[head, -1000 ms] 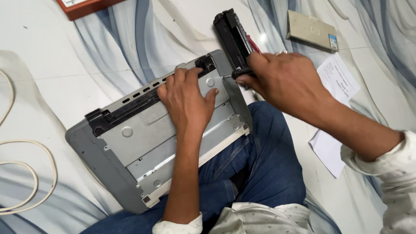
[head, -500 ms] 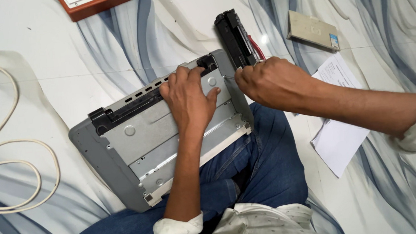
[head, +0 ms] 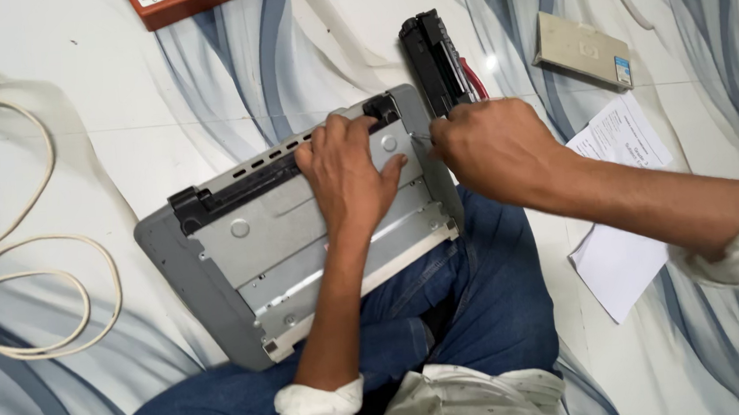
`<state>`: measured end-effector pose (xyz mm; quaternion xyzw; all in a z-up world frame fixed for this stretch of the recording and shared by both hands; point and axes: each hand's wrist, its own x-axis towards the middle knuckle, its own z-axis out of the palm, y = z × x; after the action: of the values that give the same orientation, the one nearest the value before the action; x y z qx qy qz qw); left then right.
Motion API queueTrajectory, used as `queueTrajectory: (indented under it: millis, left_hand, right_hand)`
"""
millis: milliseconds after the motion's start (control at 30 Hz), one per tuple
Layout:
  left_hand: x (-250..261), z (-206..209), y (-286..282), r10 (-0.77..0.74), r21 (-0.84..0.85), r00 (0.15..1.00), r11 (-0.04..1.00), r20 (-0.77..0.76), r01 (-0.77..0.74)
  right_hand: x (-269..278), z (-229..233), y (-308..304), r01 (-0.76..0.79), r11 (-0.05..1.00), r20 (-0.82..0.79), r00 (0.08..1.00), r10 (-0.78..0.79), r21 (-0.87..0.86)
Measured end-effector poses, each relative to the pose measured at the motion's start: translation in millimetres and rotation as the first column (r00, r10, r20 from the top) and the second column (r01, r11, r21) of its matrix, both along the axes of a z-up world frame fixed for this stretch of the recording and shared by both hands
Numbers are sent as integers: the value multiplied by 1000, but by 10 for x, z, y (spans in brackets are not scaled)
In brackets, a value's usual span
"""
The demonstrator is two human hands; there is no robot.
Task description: The person sits on the floor and uses a screwdriver to remove and reinsert screws on the sides and bottom of a laser printer. They rotate the printer to access different screw locations and place the screws on a nearby paper.
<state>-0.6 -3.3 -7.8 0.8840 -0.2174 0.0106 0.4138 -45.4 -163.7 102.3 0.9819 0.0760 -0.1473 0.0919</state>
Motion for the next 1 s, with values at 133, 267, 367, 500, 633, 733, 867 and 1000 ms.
queueTrajectory:
  millis: [133,267,367,500,633,733,867,1000]
  left_hand:
    - [39,-28,-22,3,60,1000,998,-2,-3]
    - [15,-90,-1,1,52,996,999,87,-6]
    - [14,-151,7,3,53,992,999,126,-10]
    - [-6,-223,42,-2,5,971,1000,238,1]
    - [-79,-271,89,13,-41,936,999,352,2]
    - [-221,-309,18,51,-60,880,998,472,-25]
    - [-640,-341,-371,-6,-173,892,980,451,94]
    - [-1302,-402,-1045,-324,-293,922,879,212,376]
  right_hand:
    - [76,61,-39,110,992,-15,994,-109,69]
    - [84,-48,-92,159,985,16,987,-160,63]
    - [9,-299,-255,200,964,66,975,-214,174]
    - [-312,-903,-624,206,688,68,935,-348,695]
    - [-1040,-1704,-1085,134,-249,-266,727,-633,959]
    - [-1790,-2191,-1387,133,-322,-348,342,-873,937]
    - [-2518,-2611,-1436,296,-437,-500,186,-846,849]
    - [-2566,-2771,-1427,357,-334,-384,74,-921,872]
